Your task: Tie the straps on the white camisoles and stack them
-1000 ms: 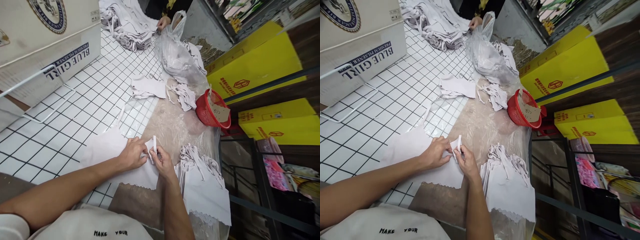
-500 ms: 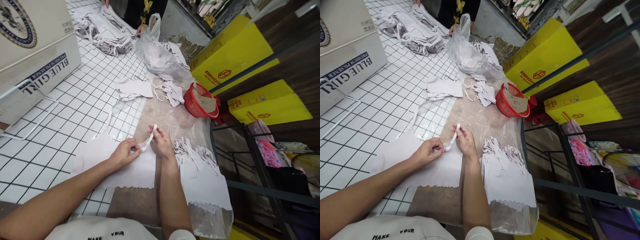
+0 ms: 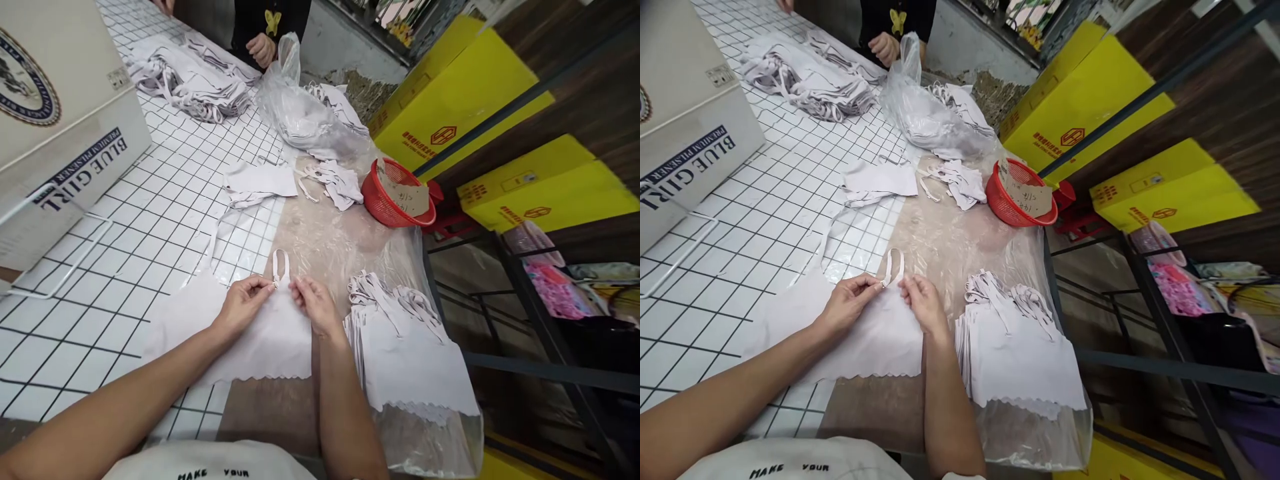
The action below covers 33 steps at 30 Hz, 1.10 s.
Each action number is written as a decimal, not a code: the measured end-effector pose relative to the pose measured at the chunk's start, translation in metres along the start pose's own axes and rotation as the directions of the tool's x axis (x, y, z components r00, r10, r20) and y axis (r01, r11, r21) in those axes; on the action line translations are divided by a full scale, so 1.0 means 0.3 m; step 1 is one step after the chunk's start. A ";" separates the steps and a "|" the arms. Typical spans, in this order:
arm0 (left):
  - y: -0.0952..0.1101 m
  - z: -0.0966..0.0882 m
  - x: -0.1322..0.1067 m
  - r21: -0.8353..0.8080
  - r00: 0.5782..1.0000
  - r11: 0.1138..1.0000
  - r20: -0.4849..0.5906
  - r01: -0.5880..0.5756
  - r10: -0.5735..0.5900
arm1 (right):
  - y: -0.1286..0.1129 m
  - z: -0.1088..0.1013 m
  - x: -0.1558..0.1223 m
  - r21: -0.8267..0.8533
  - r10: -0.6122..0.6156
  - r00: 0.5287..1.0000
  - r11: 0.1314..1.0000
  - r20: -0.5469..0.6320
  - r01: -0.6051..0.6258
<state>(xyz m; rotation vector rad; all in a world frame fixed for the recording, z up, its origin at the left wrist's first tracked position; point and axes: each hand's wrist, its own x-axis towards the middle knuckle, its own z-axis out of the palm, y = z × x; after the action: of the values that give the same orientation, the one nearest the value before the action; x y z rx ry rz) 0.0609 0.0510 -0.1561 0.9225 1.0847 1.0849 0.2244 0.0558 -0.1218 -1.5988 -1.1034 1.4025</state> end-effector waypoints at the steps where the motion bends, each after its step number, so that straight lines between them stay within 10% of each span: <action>1: 0.001 0.001 -0.001 -0.018 1.000 1.000 0.010 -0.015 0.015 | -0.004 0.008 -0.001 -0.028 0.022 0.997 0.999 0.072 -0.020; 20: 0.036 -0.018 -0.022 0.223 0.967 0.945 0.140 -0.239 0.211 | 0.038 0.043 0.006 0.129 -0.097 0.985 0.989 0.145 0.078; 28: 0.037 -0.040 -0.037 0.839 0.954 0.466 0.299 -0.280 0.036 | 0.098 0.004 -0.022 -0.028 -0.224 0.971 0.973 0.087 0.227; 33: 0.036 -0.011 -0.060 0.846 0.943 0.447 0.332 -0.289 -0.019 | 0.146 -0.011 -0.050 -0.164 -0.247 0.959 0.949 0.141 0.268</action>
<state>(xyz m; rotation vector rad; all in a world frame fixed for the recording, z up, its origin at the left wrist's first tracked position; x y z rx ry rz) 0.0535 0.0363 -0.1429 1.9969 1.3403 0.3669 0.2329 0.0257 -0.1562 -1.4442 -1.4913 1.2644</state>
